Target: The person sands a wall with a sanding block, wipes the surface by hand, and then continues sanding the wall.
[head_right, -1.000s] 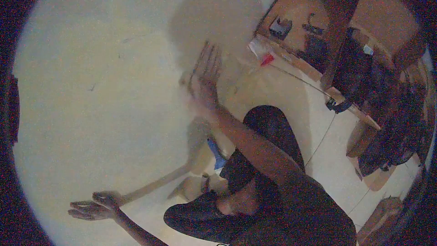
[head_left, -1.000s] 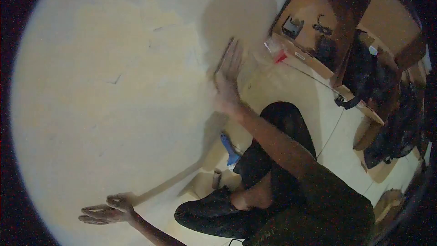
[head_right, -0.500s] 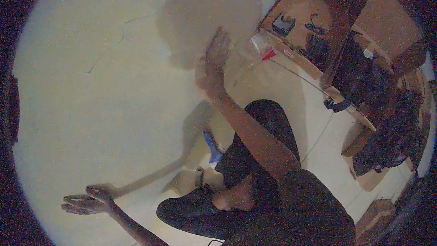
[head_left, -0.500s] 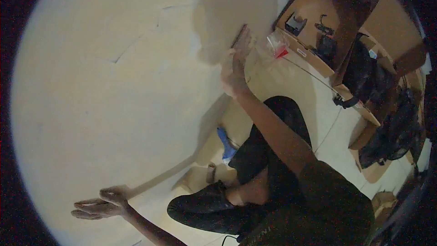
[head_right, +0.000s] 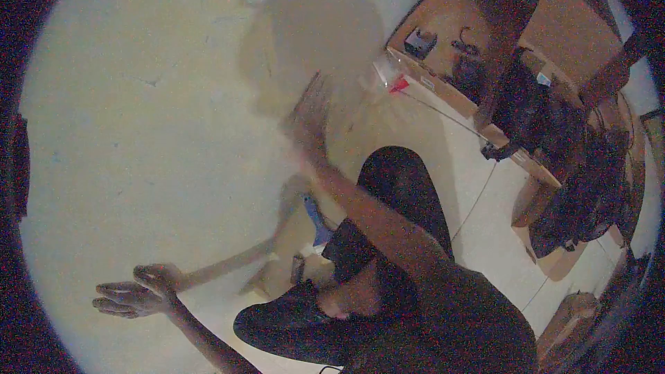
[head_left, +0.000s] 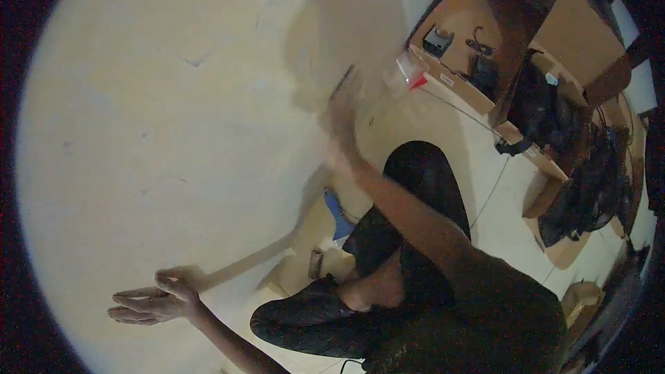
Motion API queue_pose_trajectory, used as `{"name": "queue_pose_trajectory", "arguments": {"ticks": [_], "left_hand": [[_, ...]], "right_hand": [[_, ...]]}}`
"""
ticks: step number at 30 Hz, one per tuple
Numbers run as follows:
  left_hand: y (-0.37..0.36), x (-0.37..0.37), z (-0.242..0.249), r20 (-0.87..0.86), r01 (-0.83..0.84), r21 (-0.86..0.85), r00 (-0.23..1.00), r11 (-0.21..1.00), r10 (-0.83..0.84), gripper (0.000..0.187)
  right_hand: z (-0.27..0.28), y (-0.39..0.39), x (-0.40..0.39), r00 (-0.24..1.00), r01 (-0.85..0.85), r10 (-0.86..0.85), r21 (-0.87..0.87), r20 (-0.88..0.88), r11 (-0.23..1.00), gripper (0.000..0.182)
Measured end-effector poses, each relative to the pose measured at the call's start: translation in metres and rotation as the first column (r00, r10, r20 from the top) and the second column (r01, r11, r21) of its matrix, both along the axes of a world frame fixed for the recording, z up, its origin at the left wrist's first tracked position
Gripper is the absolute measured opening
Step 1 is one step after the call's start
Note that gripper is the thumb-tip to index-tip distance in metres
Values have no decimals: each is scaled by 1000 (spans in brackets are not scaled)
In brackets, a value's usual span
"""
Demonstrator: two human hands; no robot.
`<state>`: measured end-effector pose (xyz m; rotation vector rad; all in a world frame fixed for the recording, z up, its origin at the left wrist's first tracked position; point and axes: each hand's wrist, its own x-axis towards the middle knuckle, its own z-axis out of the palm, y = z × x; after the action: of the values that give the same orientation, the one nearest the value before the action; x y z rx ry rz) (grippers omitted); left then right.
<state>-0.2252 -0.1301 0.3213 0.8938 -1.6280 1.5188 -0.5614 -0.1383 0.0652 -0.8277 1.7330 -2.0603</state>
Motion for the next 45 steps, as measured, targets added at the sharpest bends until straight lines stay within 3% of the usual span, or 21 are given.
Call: {"name": "queue_pose_trajectory", "arguments": {"ticks": [1, 2, 4, 7, 9, 12, 15, 18, 21, 24, 27, 30, 33, 36, 39, 45], "left_hand": [[2, 2, 2, 27, 20, 4, 999, 1000, -20, 80], [3, 4, 2, 12, 9, 14, 1000, 1000, -9, 81], [2, 2, 2, -37, -9, 19, 999, 1000, 9, 83], [-3, 6, 1, 29, -2, -3, 1000, 1000, 2, 85], [-6, 11, -8, -41, -3, 5, 999, 1000, 3, 85], [-5, 12, -6, -59, -1, 16, 998, 1000, 2, 86], [-5, 5, -4, -52, 11, 13, 999, 1000, -10, 87], [-3, -2, -12, -84, 21, 26, 996, 999, -19, 86], [-6, 5, -9, -74, 8, 32, 997, 999, -6, 85], [-6, 15, -6, -56, -4, 44, 998, 999, 7, 85], [-8, 19, -9, -41, 23, 56, 999, 998, -21, 87], [-11, 21, -9, -49, 20, 44, 999, 999, -18, 88], [-10, 17, -6, -41, 28, 37, 999, 999, -27, 88], [-8, 13, -4, -34, 36, 45, 999, 998, -35, 87], [-10, 11, -10, -47, 34, 54, 998, 998, -31, 87], [-3, 8, -6, -27, 3, 104, 1000, 995, 0, 82]], "right_hand": [[-4, -6, -9, 1000, 15, -15, 11, -8, 1000, 78], [-7, 2, -16, 974, 87, -45, 185, -222, 979, 78], [-3, 10, -11, 908, 166, -33, 286, -419, 944, 78], [-2, 23, 11, 919, 128, -50, 176, -390, 976, 87], [9, 21, -13, 916, 148, -93, 115, -390, 982, 100], [29, 41, -9, 848, 194, -37, 245, -528, 950, 93], [42, 57, 13, 928, -20, 63, 120, -367, 993, 107], [34, 37, -10, 873, 104, -48, 88, -485, 991, 121], [44, 48, -4, 857, 15, 56, 133, -512, 991, 109], [40, 59, 21, 875, -76, 111, 92, -471, 993, 121], [40, 60, 21, 890, -69, 87, 55, -448, 996, 120], [58, 48, -9, 824, -17, 30, 28, -565, 999, 124], [46, 46, -3, 810, -1, 115, 196, -575, 981, 127], [36, 57, 15, 824, -52, 103, 106, -557, 993, 127], [44, 47, 2, 825, 11, 40, 86, -564, 996, 123], [43, 51, 8, 859, -58, 80, 59, -506, 997, 120]]}}
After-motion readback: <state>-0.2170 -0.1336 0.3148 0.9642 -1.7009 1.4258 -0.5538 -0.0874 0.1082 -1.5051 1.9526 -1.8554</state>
